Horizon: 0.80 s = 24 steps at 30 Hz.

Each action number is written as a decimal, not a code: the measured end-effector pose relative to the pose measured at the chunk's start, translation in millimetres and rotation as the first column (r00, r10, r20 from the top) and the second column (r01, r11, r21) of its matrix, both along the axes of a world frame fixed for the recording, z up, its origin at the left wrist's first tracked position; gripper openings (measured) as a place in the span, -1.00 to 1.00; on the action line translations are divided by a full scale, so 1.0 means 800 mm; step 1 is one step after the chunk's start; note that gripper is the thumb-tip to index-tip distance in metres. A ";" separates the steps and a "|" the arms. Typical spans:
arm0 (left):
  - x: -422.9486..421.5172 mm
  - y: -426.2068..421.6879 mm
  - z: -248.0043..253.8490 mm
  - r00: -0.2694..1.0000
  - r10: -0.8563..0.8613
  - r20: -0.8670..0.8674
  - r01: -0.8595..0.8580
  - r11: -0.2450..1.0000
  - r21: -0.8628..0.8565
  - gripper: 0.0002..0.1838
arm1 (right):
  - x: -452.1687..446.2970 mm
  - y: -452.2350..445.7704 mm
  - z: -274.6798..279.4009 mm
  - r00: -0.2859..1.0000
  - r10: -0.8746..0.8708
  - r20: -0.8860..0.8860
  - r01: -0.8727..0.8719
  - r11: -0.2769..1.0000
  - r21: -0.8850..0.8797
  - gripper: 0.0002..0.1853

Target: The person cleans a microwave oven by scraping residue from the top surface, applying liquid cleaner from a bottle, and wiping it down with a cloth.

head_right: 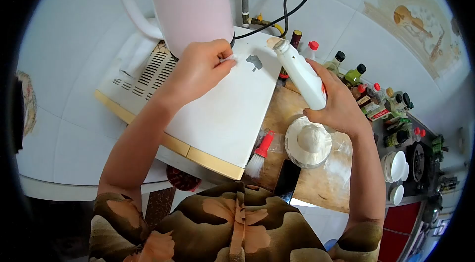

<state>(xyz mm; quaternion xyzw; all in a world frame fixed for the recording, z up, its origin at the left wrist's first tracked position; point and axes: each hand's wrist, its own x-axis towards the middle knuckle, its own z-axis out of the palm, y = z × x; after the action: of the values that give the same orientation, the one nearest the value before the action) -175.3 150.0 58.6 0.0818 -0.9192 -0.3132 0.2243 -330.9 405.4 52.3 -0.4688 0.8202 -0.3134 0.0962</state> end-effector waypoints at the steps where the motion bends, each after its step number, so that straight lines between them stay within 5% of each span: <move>1: -0.010 -0.001 -0.006 1.000 0.020 -0.004 -0.021 0.998 -0.056 -0.84 | -0.003 -0.002 -0.003 1.000 0.020 -0.015 -0.020 1.000 0.003 0.01; 13: -0.060 0.000 -0.027 0.988 0.118 0.100 -0.133 0.978 0.163 -0.82 | -0.020 -0.012 -0.008 0.997 0.069 -0.040 -0.064 0.992 0.108 -0.01; 24: -0.058 0.001 -0.035 0.987 0.160 0.014 -0.160 0.973 0.168 -0.82 | -0.018 -0.023 0.000 0.992 0.090 -0.083 -0.071 0.975 0.210 -0.01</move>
<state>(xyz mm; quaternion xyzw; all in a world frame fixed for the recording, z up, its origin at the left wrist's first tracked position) -221.7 151.1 30.9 0.1746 -0.8798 -0.3709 0.2407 -345.4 386.6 52.2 -0.5032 0.8322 -0.2003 0.1190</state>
